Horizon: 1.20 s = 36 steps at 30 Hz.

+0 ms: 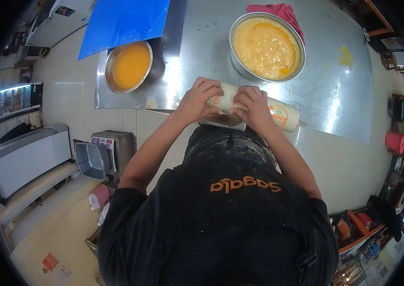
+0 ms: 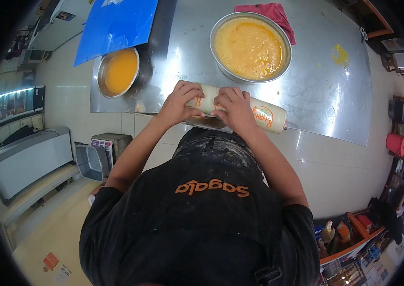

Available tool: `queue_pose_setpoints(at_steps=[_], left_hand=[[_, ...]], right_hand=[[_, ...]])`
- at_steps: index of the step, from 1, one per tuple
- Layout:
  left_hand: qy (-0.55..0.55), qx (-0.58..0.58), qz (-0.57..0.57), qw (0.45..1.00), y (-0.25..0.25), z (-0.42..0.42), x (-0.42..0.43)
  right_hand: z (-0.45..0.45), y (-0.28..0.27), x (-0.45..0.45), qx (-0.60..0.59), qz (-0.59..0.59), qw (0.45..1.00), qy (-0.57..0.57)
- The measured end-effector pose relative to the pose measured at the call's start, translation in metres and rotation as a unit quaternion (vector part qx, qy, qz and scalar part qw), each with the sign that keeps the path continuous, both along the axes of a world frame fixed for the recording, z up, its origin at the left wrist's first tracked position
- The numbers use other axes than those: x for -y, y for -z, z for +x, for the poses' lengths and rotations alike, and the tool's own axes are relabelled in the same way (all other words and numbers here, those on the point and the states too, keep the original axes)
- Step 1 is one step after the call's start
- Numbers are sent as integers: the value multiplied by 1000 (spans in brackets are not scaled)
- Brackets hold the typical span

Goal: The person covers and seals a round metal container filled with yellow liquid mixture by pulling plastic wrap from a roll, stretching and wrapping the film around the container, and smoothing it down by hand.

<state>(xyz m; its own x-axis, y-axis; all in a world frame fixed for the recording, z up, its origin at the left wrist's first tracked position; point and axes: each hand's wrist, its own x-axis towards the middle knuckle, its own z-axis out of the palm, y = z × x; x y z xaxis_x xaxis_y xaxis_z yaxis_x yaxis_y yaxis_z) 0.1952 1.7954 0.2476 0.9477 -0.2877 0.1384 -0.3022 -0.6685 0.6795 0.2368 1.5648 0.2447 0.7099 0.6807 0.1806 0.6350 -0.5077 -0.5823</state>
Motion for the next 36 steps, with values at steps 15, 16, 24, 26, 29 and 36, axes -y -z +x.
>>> queue_pose_setpoints(at_steps=[15, 16, 24, 26, 29, 36], left_hand=[[-41, 132, 13, 990, 5, -9, 19], [-44, 148, 14, 988, 6, -8, 20], [-66, 147, 9, 987, 7, -2, 27], [-72, 140, 21, 987, 9, -3, 26], [-92, 121, 43, 987, 12, -4, 29], [-94, 49, 26, 994, 3, -5, 27]], right_hand=[[0, 0, -11, 43, -14, 998, -39], [0, -2, -12, 57, -21, 997, -42], [6, -3, -19, 119, -186, 973, -69], [7, -1, -20, 131, -194, 970, -70], [12, 7, -19, 133, -172, 973, -75], [21, 10, -7, 14, 10, 997, -77]])
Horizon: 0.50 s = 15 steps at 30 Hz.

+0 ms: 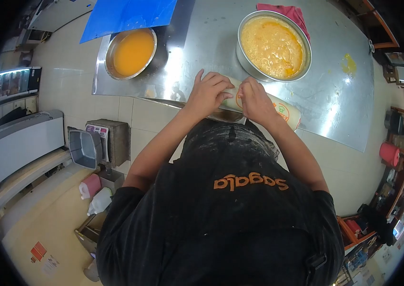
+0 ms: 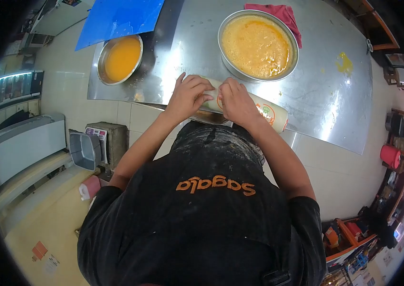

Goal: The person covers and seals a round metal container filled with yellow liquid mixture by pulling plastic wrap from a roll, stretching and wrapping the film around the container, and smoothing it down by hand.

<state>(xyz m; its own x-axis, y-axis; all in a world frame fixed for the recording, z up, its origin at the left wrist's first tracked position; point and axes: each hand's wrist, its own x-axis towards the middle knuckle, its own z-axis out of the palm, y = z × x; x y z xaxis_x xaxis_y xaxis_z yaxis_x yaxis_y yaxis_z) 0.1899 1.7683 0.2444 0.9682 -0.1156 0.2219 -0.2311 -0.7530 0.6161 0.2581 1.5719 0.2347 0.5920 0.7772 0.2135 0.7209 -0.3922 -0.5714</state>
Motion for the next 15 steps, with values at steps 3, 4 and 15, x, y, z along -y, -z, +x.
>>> queue_pose_setpoints(at_steps=[3, 4, 15], left_hand=[[9, 1, 9, 1000, 0, 0, 0], [12, 1, 11, 1000, 1, -1, 1], [22, 77, -42, 996, 11, -3, 3]], right_hand=[[0, -2, 2, -33, 37, 999, 7], [-1, -4, 4, -33, 55, 998, 6], [-1, -19, -2, 39, -60, 996, -44]])
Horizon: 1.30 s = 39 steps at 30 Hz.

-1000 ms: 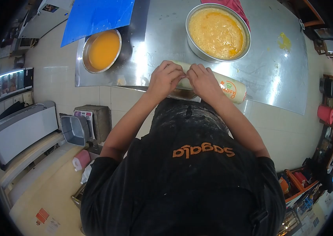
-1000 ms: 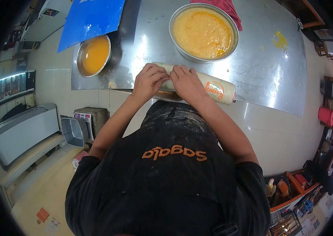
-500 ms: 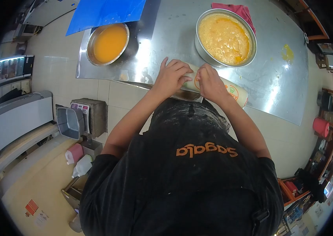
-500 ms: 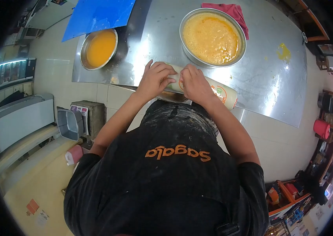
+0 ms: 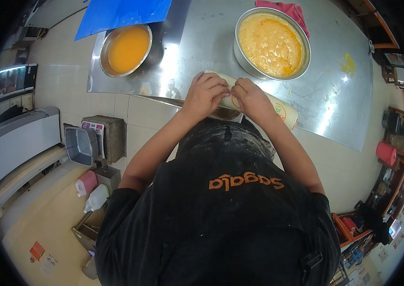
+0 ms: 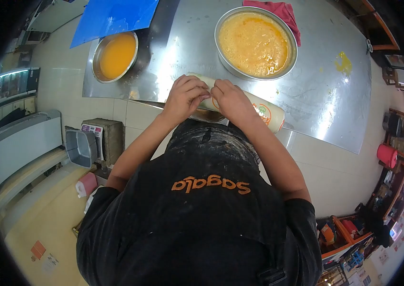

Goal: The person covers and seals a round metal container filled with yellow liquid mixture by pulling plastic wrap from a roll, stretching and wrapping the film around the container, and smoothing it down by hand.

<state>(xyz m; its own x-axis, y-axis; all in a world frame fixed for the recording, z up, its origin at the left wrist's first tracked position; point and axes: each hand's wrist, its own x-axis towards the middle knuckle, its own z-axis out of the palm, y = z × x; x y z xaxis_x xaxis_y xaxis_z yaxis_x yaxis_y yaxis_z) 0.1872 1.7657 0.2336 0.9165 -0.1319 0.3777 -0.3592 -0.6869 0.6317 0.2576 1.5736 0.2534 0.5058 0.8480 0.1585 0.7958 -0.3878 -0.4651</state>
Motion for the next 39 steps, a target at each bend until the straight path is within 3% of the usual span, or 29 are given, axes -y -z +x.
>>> queue_pose_setpoints(at_steps=[6, 10, 18, 21, 24, 33, 36, 39], left_hand=[[15, -34, -73, 997, -1, 1, -9], [-19, -70, -148, 986, 0, 3, -5], [1, -37, -34, 999, -1, 4, 0], [-7, -33, -37, 999, -1, 1, 3], [-5, -20, -39, 999, 1, 0, 3], [15, -12, -83, 996, 9, 3, -1], [7, -39, -110, 993, 11, -1, -2], [-13, -45, -104, 993, 9, -4, -1]], right_hand=[[4, 4, -4, 80, -101, 991, -15], [9, 12, 0, 69, -81, 994, -13], [7, 17, 2, -5, 38, 999, 30], [15, 4, 8, -105, 81, 991, -2], [23, -8, 13, -135, 45, 989, -33], [31, -20, -1, 71, -94, 984, -137], [32, -15, -2, 44, -166, 975, -140], [31, -7, -1, 27, -160, 975, -155]])
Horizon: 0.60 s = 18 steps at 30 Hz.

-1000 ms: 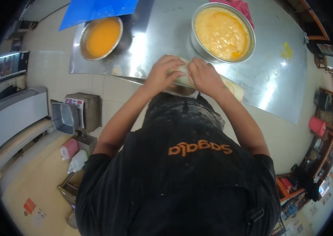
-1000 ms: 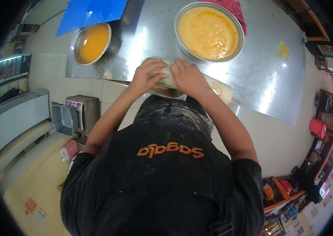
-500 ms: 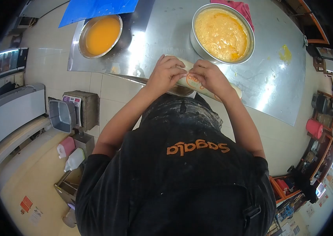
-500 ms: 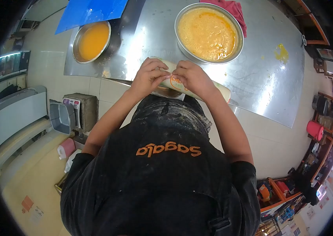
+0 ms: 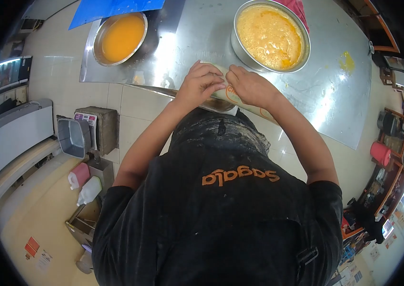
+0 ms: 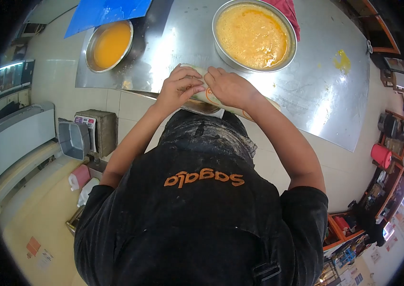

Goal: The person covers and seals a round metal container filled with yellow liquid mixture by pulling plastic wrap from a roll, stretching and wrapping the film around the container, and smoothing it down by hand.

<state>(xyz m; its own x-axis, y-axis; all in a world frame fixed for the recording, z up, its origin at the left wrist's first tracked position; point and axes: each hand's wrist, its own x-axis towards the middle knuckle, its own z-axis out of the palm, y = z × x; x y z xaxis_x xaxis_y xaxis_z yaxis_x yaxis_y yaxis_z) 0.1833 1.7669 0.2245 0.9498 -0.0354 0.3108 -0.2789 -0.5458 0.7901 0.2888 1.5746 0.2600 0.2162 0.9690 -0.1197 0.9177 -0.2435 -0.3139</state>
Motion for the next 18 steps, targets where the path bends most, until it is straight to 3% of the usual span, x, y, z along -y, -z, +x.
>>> queue_pose_setpoints(at_steps=[9, 12, 18], left_hand=[[-32, 4, 8, 999, 6, -4, 3], [-34, 21, 34, 999, 3, -4, 5], [-28, 18, 21, 999, 7, -6, 5]], right_hand=[[-4, -6, 8, -3, 18, 1000, 2], [-8, -7, 17, -141, 161, 969, 124], [-24, 4, 32, -108, 196, 962, 154]])
